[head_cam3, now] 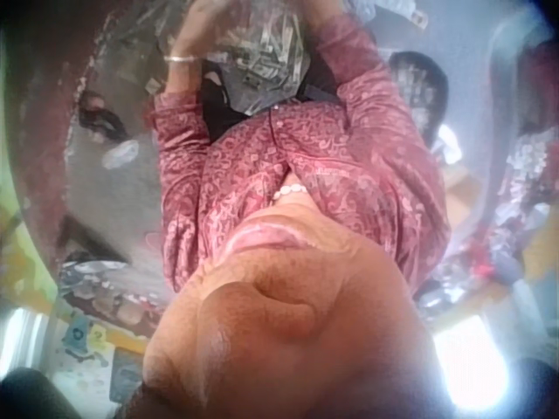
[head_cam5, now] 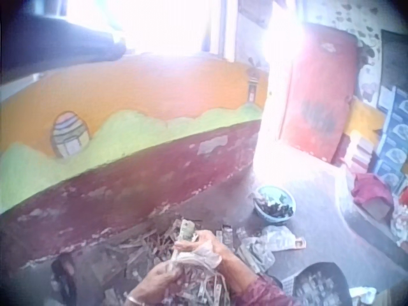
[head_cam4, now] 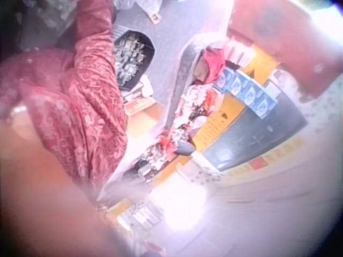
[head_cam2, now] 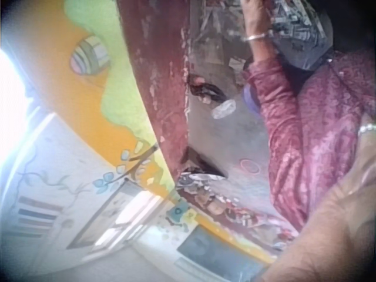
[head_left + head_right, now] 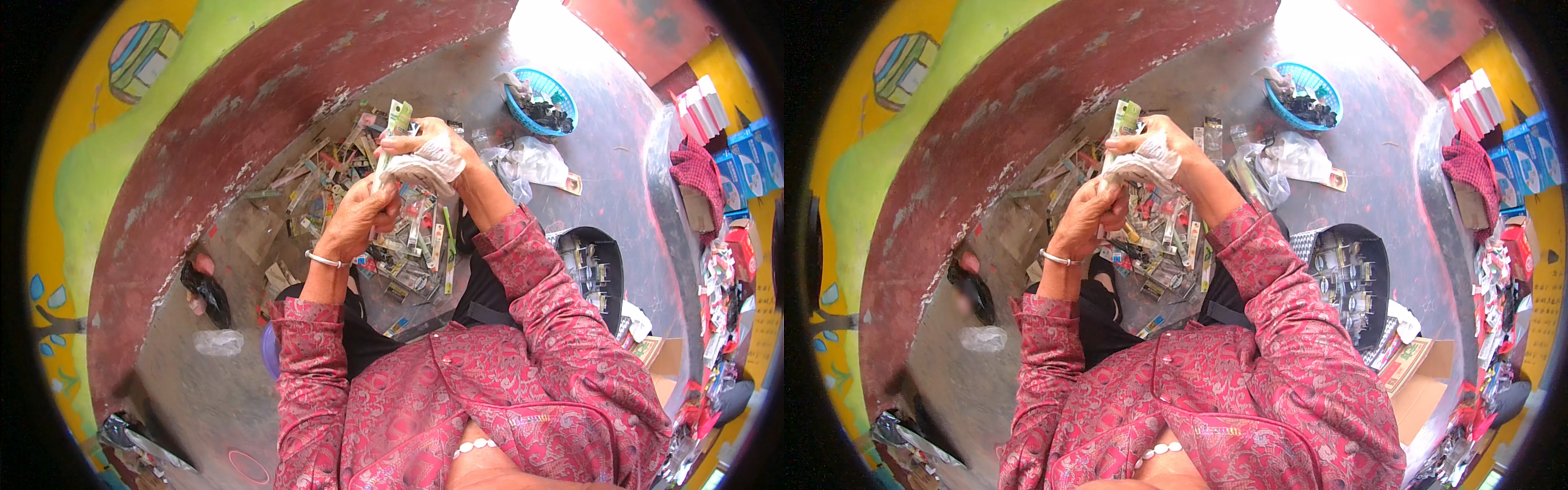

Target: The person picks up several small packaged items from a pile on the floor and sorts them, holding some in one hand while using a cloth to wipe or clean the packages.

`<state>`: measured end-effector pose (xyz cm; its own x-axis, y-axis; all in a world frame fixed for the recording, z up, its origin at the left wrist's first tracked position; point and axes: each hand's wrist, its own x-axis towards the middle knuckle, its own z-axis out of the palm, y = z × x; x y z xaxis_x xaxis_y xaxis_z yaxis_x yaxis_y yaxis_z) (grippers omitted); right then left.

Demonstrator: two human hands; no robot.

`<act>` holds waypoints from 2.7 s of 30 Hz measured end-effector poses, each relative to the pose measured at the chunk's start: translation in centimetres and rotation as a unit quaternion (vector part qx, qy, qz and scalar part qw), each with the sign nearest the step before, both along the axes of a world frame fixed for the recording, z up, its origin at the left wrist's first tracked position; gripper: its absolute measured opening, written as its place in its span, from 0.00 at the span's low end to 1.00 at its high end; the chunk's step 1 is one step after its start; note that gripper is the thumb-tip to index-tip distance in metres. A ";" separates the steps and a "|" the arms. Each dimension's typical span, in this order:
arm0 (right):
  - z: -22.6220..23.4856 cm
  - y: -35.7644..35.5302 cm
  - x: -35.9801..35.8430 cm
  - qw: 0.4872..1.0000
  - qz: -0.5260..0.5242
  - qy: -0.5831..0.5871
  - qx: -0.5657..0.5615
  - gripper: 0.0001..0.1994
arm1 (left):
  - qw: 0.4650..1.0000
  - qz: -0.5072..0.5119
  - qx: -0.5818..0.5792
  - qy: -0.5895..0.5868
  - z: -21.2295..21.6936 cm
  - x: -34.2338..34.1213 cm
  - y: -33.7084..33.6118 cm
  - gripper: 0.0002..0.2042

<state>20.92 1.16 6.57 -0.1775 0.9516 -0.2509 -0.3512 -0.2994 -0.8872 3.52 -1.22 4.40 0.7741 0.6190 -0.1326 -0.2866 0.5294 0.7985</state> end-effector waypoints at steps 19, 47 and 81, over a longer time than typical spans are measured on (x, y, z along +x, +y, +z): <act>3.8 -1.2 -1.5 0.751 -0.358 -0.396 0.388 0.07 | 0.996 0.036 -0.075 -0.003 -0.9 0.3 0.5 0.08; 4.3 0.8 11.5 0.744 -0.628 -0.051 0.224 0.10 | 0.966 0.093 -0.239 -0.017 -2.3 -1.3 1.5 0.20; 1.0 1.0 0.7 0.995 -0.012 -0.027 0.093 0.18 | 0.963 0.183 -0.195 -0.019 -1.8 -1.7 1.8 0.08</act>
